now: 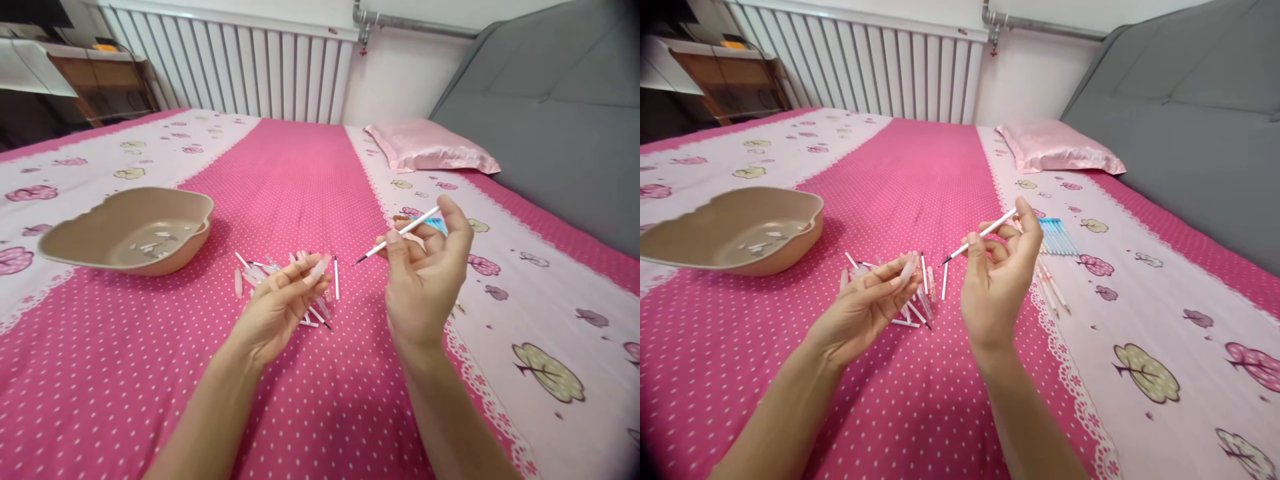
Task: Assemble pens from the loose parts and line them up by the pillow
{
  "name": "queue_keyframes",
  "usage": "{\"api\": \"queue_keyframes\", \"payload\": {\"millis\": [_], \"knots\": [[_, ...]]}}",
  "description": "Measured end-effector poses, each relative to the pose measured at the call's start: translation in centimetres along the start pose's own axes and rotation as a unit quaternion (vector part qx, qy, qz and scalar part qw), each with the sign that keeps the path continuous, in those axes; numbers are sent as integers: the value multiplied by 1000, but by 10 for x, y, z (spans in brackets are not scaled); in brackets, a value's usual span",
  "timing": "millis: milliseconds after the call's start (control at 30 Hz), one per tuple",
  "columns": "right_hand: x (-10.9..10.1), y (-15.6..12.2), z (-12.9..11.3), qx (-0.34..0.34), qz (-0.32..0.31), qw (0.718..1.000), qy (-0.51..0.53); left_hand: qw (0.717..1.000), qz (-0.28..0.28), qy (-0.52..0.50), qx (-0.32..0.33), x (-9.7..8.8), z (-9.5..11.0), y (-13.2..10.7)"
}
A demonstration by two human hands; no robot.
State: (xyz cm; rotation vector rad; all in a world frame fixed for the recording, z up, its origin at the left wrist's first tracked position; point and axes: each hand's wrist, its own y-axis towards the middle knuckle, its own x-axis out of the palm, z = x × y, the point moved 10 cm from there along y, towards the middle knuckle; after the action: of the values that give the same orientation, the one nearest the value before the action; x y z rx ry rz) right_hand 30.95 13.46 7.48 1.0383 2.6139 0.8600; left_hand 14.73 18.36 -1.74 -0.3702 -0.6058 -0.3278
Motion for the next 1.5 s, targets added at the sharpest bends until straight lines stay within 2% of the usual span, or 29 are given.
{"api": "queue_keyframes", "payload": {"millis": [67,167,400,767,933,1100,1300,1500], "knots": [[0,-1,-5,-12,9,1000,1,999,-35,22,-4,5,-3,-1],[0,-2,-13,-31,14,999,8,997,-53,55,-5,5,-8,-1],[3,-6,-25,-55,4,998,-13,995,-52,89,-6,3,-14,1],[13,-9,-21,-46,-36,998,-5,994,-55,92,-10,2,-15,-1],[17,-10,-22,-54,-58,996,-37,984,-110,136,-26,15,-22,-5],[19,-9,-20,-46,-89,993,-69,967,-165,196,4,29,-19,-10],[21,-7,-22,-38,-122,989,-69,952,-191,237,11,34,-18,-13],[23,-5,-15,0,-143,989,-35,947,-201,249,3,37,-19,-15]]}}
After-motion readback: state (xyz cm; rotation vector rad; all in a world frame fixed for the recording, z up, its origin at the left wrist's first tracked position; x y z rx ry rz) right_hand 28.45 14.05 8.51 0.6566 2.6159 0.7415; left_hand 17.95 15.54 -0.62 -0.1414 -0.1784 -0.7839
